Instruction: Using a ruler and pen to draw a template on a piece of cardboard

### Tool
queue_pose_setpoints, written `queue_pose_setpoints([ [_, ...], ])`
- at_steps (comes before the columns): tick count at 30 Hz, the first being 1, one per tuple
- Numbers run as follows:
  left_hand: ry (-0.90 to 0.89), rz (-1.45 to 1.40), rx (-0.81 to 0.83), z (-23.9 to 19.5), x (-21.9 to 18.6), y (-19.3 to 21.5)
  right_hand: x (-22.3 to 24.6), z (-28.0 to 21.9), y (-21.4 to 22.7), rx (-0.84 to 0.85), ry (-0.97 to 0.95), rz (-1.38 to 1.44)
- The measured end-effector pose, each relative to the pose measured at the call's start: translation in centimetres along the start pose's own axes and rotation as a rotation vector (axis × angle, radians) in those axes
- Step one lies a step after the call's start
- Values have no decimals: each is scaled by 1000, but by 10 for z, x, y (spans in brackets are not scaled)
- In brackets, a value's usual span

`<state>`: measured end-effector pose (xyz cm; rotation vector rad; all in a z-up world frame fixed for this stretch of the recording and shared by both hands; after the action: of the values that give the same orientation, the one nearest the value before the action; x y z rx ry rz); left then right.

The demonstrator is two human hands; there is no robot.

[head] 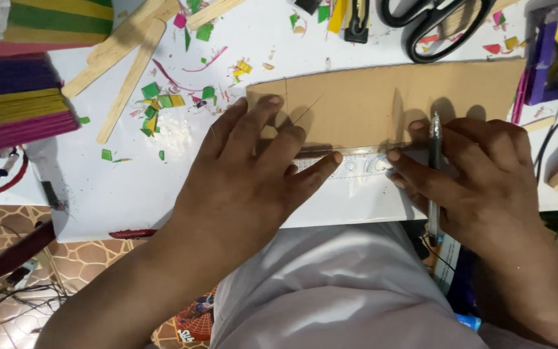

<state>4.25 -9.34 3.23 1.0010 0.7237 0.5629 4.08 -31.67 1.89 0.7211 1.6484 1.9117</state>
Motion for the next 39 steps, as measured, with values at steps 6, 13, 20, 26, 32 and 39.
queue_pose_setpoints([
  [6,20,98,72,9,-9,-3,1,4,3,-7,8,-22],
  [13,-89,193,-39,26,-32,-14,0,5,3,8,15,-8],
  [20,-114,136,-20,34,-31,-18,-2,10,4,42,-9,-25],
  [26,-115,98,-22,34,-29,-22,-11,13,12,120,24,103],
  [32,-117,39,-23,36,-25,-20,-21,49,36,110,-7,751],
  [39,-128,18,16,38,-15,-22,-24,73,13,134,-197,1141],
])
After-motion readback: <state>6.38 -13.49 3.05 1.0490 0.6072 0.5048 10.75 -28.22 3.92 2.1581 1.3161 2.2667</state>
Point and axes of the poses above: each hand's wrist, its own z-axis towards the middle knuckle, its own y-axis out of the back of the hand, x = y × z, the point moved 7 cm from there along z, towards the middle knuckle, and after that the axes turned 2 degrees about z, right-handed, at the moved point
